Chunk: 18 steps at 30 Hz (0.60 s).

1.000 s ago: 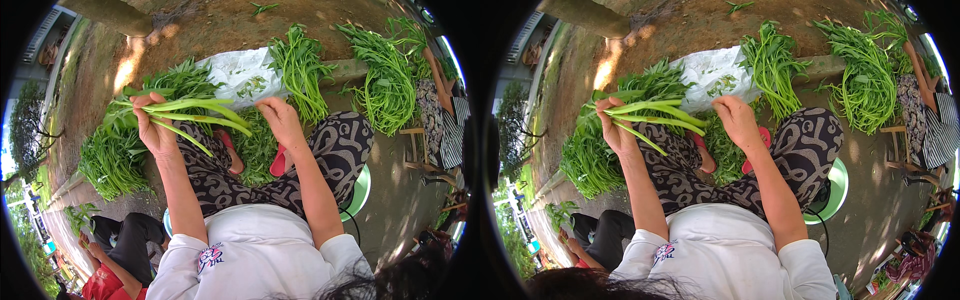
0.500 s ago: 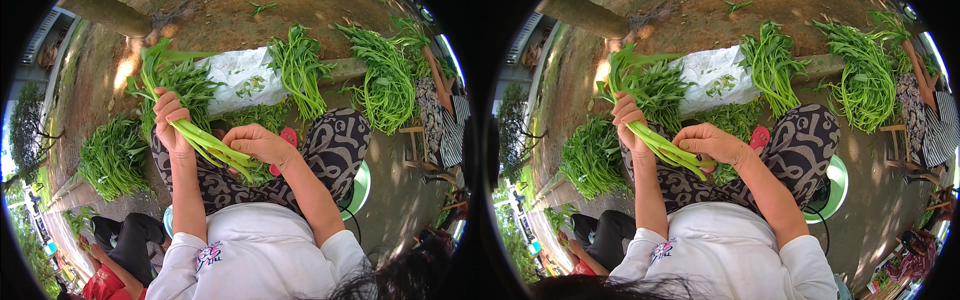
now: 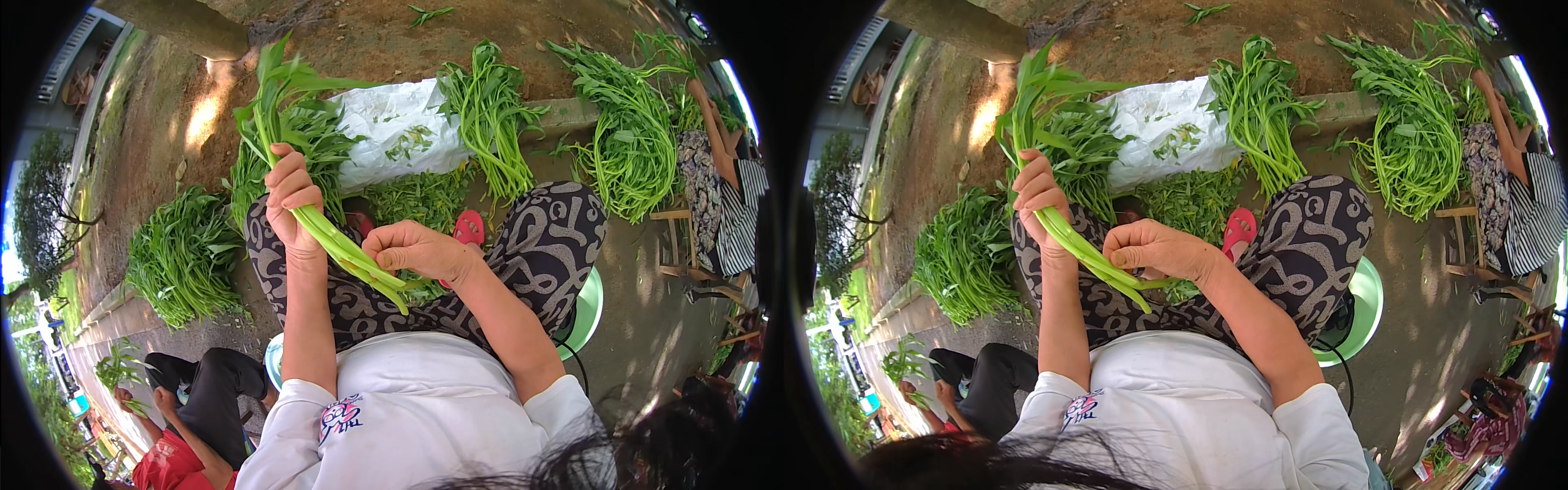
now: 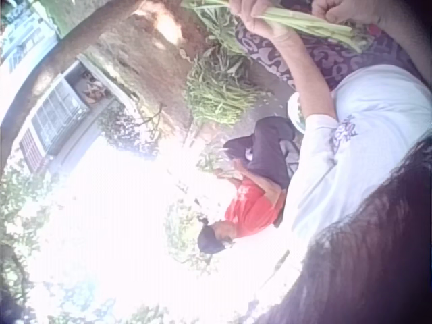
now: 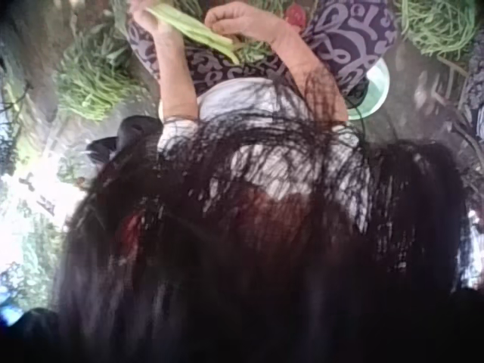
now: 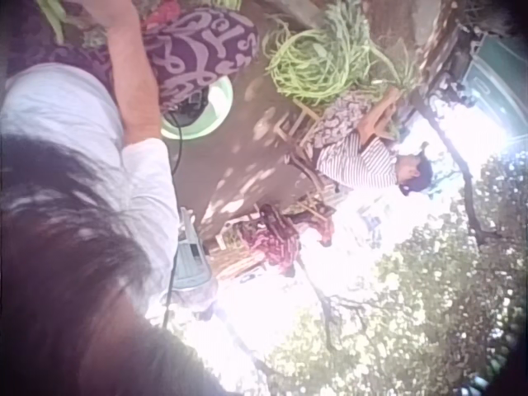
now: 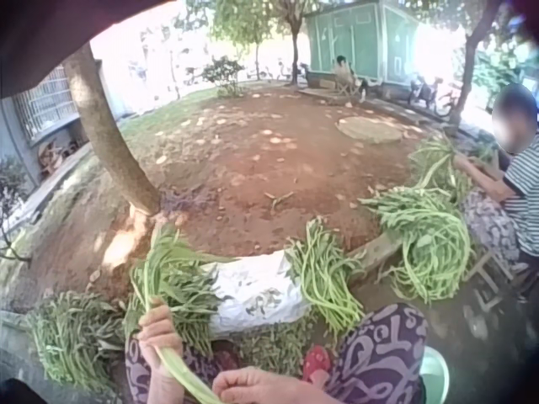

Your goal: The person sorts green leafy vegetables by picking stalks from a large pile, stripping off leaves or separating stems by hand, and organizing them into separate piles.

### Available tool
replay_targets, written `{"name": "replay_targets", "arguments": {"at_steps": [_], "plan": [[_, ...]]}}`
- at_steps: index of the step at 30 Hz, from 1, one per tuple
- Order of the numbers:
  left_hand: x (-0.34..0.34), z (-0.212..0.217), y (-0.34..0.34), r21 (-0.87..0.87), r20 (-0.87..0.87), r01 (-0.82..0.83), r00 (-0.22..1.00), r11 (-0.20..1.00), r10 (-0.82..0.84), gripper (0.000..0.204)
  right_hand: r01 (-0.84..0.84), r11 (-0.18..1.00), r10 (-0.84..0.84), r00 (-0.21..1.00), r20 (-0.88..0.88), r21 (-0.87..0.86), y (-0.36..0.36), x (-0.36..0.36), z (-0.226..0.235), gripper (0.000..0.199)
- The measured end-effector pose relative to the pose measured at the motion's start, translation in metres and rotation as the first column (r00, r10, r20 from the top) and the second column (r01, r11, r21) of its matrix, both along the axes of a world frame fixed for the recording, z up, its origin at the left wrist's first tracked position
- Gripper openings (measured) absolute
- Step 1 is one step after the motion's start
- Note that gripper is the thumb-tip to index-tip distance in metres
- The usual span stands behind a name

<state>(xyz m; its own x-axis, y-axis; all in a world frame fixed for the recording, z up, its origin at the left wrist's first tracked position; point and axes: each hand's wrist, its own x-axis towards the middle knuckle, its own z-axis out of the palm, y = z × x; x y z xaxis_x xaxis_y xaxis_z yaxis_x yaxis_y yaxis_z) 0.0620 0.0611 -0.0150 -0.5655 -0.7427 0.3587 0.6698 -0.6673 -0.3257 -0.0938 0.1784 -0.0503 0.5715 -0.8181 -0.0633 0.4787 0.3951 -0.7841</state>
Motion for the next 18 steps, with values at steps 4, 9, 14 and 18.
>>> {"name": "replay_targets", "arguments": {"at_steps": [4, 9, 14, 18], "plan": [[-0.004, -0.001, 0.002, 0.000, -0.022, 0.045, 0.999, 0.999, -0.045, 0.023, -0.055, 0.998, 0.055, 0.998, 0.035, -0.003, 0.002, 0.004, -0.006, 0.023], [-0.009, 0.001, 0.007, 0.025, -0.034, 0.100, 0.995, 0.995, -0.099, 0.025, -0.079, 0.996, 0.082, 0.993, 0.087, -0.048, 0.005, 0.007, 0.010, 0.024], [-0.010, 0.000, 0.008, 0.062, -0.010, 0.155, 0.988, 0.986, -0.155, 0.026, -0.110, 0.988, 0.111, 0.994, -0.001, -0.112, 0.004, 0.009, 0.010, 0.021], [-0.012, 0.002, 0.003, 0.049, 0.017, 0.158, 0.987, 0.986, -0.159, 0.026, -0.050, 0.986, 0.033, 0.994, -0.109, -0.160, 0.004, 0.005, 0.011, 0.017]]}}
